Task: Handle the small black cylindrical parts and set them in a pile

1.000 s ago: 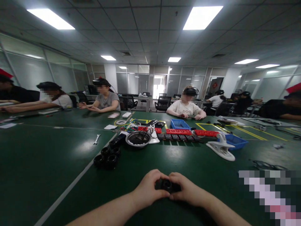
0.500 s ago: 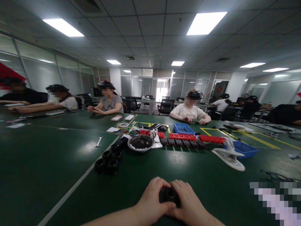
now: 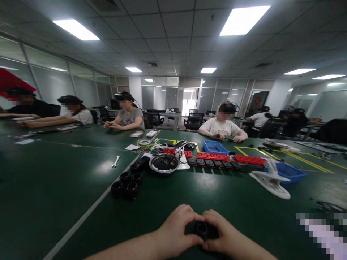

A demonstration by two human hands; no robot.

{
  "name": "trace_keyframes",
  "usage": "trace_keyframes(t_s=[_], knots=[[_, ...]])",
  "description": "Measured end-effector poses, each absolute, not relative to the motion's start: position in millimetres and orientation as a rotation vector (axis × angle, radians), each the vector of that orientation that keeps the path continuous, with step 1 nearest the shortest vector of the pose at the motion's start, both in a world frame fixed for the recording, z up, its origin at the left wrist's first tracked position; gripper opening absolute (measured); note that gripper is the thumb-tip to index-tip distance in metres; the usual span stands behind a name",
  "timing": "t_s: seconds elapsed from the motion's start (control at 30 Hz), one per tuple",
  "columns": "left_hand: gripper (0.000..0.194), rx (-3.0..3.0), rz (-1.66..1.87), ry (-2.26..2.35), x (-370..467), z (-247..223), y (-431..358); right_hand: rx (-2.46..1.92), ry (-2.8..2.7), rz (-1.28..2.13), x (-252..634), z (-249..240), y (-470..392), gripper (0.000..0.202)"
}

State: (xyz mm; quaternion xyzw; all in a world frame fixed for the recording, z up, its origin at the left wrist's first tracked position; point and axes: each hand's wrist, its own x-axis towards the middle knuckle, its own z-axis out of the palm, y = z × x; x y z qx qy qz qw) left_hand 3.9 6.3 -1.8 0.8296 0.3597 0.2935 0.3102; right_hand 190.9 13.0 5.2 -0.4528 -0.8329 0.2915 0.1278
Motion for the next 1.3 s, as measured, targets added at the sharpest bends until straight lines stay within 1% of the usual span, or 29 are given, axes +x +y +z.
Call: trace_keyframes(t_s=[0.1,0.17,0.23,0.3,0.4,0.57,0.67,0.8,0.9,1.03,1.13,1.2,1.3], knots=[[0.042,2.141,0.786,1.039,7.2,-2.3,3.3,-1.485,-2.374,0.612,183.6,-2.5,7.8,0.029],[0.040,2.114,0.819,1.142,9.6,-2.6,0.8,-1.522,-2.372,0.456,177.7,-5.8,3.5,0.027],[0.038,2.118,0.847,1.204,10.8,-2.8,-0.6,-1.509,-2.401,0.390,173.6,-5.0,0.2,0.027],[0.039,2.123,0.849,1.189,10.1,-3.0,-0.2,-1.467,-2.439,0.434,173.3,-0.5,-1.3,0.034],[0.038,2.097,0.799,1.097,5.8,-3.0,3.5,-1.382,-2.477,0.606,179.7,9.4,-0.1,0.040],[0.040,2.118,0.730,0.989,0.9,-1.4,7.6,-1.293,-2.457,0.867,191.3,12.6,8.0,0.027],[0.039,2.102,0.738,1.030,3.1,-1.8,6.5,-1.375,-2.433,0.798,188.9,2.5,10.8,0.027],[0.039,2.050,0.801,1.168,7.8,-6.3,4.6,-1.554,-2.373,0.542,178.1,-8.5,8.1,0.028],[0.041,2.043,0.833,1.191,9.4,-9.7,4.2,-1.563,-2.378,0.473,172.9,-7.4,5.3,0.030],[0.042,2.027,0.808,1.114,8.4,-9.9,5.2,-1.407,-2.435,0.634,179.2,1.1,5.6,0.037],[0.048,2.036,0.765,1.060,6.3,-9.9,7.6,-1.263,-2.449,0.819,188.4,7.6,7.6,0.034],[0.047,2.063,0.756,1.027,4.9,-11.2,9.4,-1.244,-2.440,0.896,192.8,10.4,9.3,0.031],[0.041,2.075,0.751,0.994,4.3,-14.0,10.9,-1.276,-2.447,0.926,195.1,10.4,12.7,0.029]])
